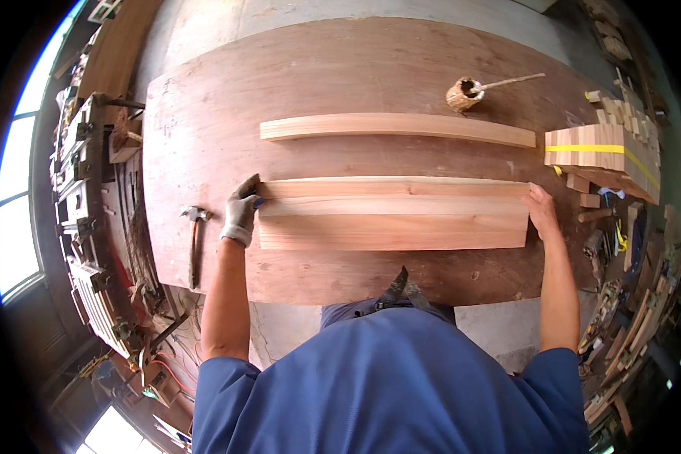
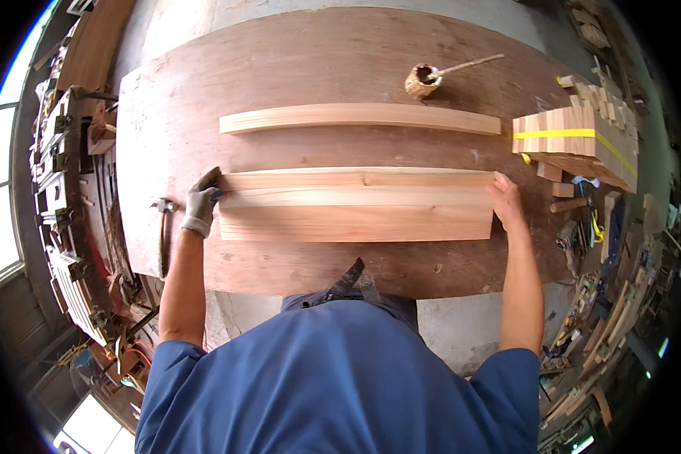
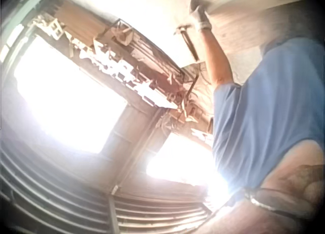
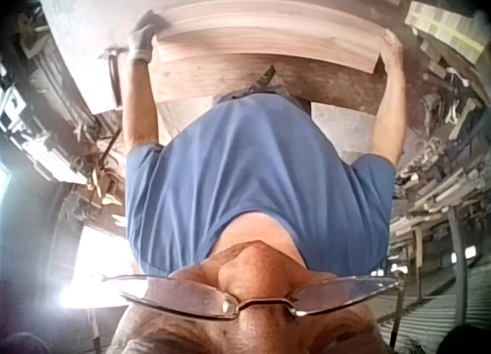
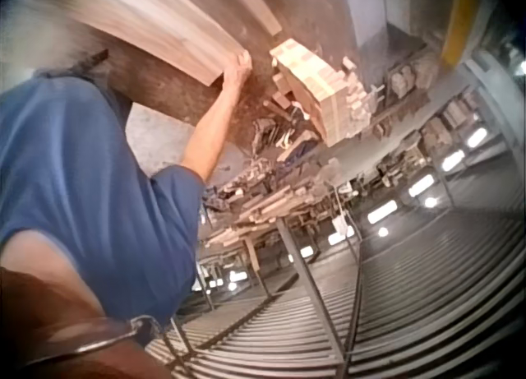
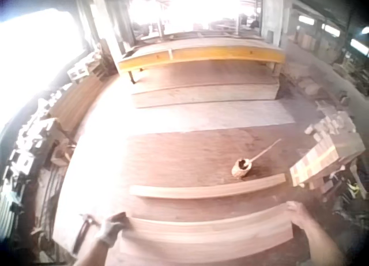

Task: The person arranges several wooden planks on a workbench, then walks to a stack to retrieve additional planks and returns to place them on the bench. The person then moves to a table saw and uses a handheld sander to smooth the edges of a plank before returning to the workbench.

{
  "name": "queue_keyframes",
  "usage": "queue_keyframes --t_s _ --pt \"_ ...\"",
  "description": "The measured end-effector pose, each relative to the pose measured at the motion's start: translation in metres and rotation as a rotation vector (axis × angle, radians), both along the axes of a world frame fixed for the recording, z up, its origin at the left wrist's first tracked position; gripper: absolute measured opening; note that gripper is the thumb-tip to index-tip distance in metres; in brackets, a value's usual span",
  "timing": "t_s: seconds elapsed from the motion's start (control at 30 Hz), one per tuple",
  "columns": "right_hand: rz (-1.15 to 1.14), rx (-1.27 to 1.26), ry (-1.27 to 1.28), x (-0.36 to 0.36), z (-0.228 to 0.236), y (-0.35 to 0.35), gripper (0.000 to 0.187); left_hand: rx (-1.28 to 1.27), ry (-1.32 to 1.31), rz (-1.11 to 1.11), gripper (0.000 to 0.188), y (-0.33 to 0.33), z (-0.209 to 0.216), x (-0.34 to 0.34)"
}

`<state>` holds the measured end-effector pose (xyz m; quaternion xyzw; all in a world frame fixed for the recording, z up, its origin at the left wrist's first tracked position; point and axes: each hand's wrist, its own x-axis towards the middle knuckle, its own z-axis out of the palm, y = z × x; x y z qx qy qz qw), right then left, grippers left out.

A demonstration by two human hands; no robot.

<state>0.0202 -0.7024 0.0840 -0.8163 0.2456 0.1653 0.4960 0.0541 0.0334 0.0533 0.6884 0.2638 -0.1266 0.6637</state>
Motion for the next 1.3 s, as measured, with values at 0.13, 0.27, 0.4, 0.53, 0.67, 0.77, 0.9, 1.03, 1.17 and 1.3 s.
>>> queue_keyframes --t_s 0.13,0.27,0.4,0.53,0.67,0.77,0.9,1.03,1.17,1.3 --pt "-0.052 0.071 0.023 -0.006 -0.007 -0.012 0.046 0.025 -0.026 -0.022 0.063 -0.004 0.004 -0.001" --pt "-0.028 0.107 -0.044 -0.011 -0.013 -0.007 0.046 0.071 -0.043 -0.049 0.066 -0.005 -0.002 -0.005" --pt "-0.070 0.094 -0.054 -0.015 -0.015 -0.003 0.046 0.069 -0.047 -0.051 0.071 -0.008 -0.002 -0.006" --pt "-0.257 0.406 -0.033 -0.021 -0.010 -0.008 0.059 -0.002 -0.047 0.025 0.064 -0.003 -0.016 -0.019" --pt "-0.369 0.461 -0.011 -0.038 -0.001 0.004 0.089 0.024 -0.036 -0.039 0.053 -0.016 -0.007 -0.039" --pt "-0.388 0.468 -0.011 -0.049 -0.003 0.002 0.100 0.079 -0.019 -0.003 0.053 -0.023 -0.003 -0.057" --pt "-0.367 0.449 -0.050 -0.055 -0.002 0.009 0.105 0.065 -0.043 0.012 0.054 -0.021 -0.008 -0.069" --pt "-0.356 0.435 -0.073 -0.058 -0.003 0.012 0.106 -0.013 -0.029 0.055 0.054 -0.022 -0.007 -0.069" --pt "-0.384 0.459 -0.088 -0.058 0.000 0.016 0.106 -0.073 -0.006 0.088 0.055 -0.018 -0.006 -0.067" --pt "-0.364 0.441 -0.119 -0.058 0.005 0.022 0.107 -0.020 0.011 0.090 0.055 -0.019 -0.008 -0.067"
